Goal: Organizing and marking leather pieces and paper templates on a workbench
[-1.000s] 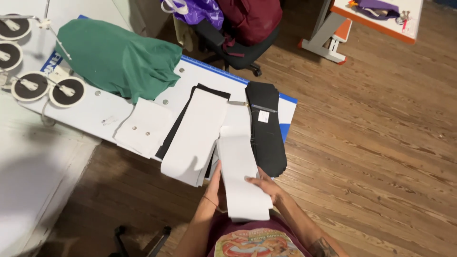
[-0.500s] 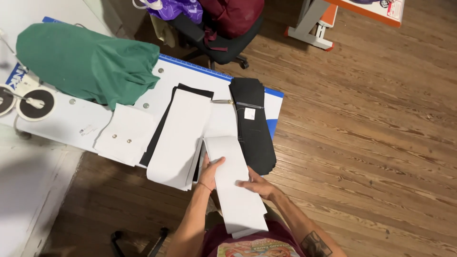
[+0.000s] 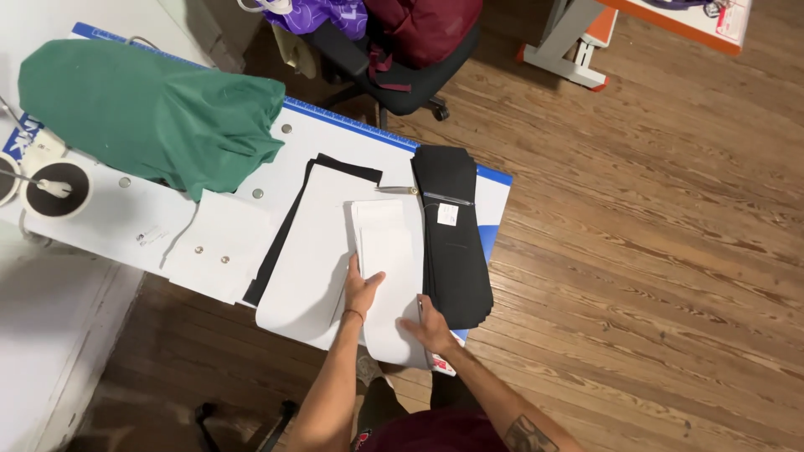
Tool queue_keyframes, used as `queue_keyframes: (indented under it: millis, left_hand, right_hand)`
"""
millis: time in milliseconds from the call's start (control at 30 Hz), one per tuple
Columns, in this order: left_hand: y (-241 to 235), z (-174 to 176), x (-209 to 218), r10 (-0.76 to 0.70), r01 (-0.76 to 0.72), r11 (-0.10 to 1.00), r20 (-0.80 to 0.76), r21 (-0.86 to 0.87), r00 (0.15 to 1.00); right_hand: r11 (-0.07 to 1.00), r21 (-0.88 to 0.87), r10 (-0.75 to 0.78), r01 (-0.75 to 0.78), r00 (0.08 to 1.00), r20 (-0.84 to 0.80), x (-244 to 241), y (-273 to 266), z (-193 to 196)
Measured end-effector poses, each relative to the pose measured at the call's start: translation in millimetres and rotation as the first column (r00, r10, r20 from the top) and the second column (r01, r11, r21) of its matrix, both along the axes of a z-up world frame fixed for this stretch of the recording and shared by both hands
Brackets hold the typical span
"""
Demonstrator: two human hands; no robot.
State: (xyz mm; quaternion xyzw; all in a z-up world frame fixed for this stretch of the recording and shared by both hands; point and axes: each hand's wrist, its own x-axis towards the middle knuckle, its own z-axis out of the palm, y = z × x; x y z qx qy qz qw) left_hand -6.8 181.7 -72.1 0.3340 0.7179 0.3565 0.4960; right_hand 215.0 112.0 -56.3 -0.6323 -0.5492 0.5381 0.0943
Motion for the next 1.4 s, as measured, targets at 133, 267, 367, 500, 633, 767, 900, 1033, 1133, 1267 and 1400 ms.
queue_keyframes:
  millis: [133,267,367,500,633,767,900,1033,1133,1267,1400]
  left_hand:
    - [-6.6,2.9,0.6,0.006,0.003,0.999,-0.18,0.049,0.984]
    - [-26.5,63.9,21.9,-0.026,0.027,1.0,-0.266,0.0,0.964]
    - [-55.7,22.8,28.1,-0.161,0.253,0.965,-0.597,0.072,0.786]
    - [-52.7,11.2,24.1,-0.169,0.422,0.904,-0.85,0.068,0.499]
    - [-52.0,21.2,11.8,-0.155,0.526,0.844,-0.888,0.109,0.433]
    - [-30.4,28.8,-15.6,-0.328,0.581,0.811,-0.765,0.073,0.554]
    - [-5.2,16.2,-38.5,-0.193,0.431,0.847,-0.577,0.31,0.794]
    - [19.7,38.6,-48.2,-0.216,0.328,0.825,-0.28,0.46,0.936]
    - [3.7,27.1,-42.6,-0.338,0.351,0.888,-0.098,0.295,0.936]
    - [-23.2,62.4,-50.5,-0.364,0.32,0.917,0.173,0.239,0.915]
    - [-48.6,70.2,-49.5,-0.362,0.311,0.874,0.072,0.374,0.929]
  right_hand:
    - [0.961,0.216,0.142,-0.175,0.977,0.158,15.1,3.1,12.8]
    - [0.972,0.211,0.084,-0.104,0.991,0.102,26.9,65.1,39.9]
    - [0.984,0.176,0.046,-0.042,0.999,-0.016,19.3,101.9,32.3]
    - [0.996,0.092,-0.033,0.019,0.987,0.156,-6.2,147.2,18.6]
    - [0.989,0.046,-0.145,0.138,0.938,0.316,-18.0,161.1,15.8]
    - [0.98,0.068,-0.197,0.185,0.896,0.399,-19.0,146.7,17.5]
    - [0.95,0.236,-0.256,0.206,0.945,0.204,-21.6,129.8,40.6]
    - [0.903,0.227,-0.225,0.365,0.851,-0.474,-12.5,106.1,33.8]
    - [0.913,-0.084,-0.363,0.399,0.702,-0.613,-19.0,102.2,79.3]
    - [0.871,-0.165,-0.491,0.463,0.803,-0.338,-25.8,140.9,64.9]
    - [0.989,0.008,-0.146,0.15,0.947,0.286,-35.9,154.9,38.8]
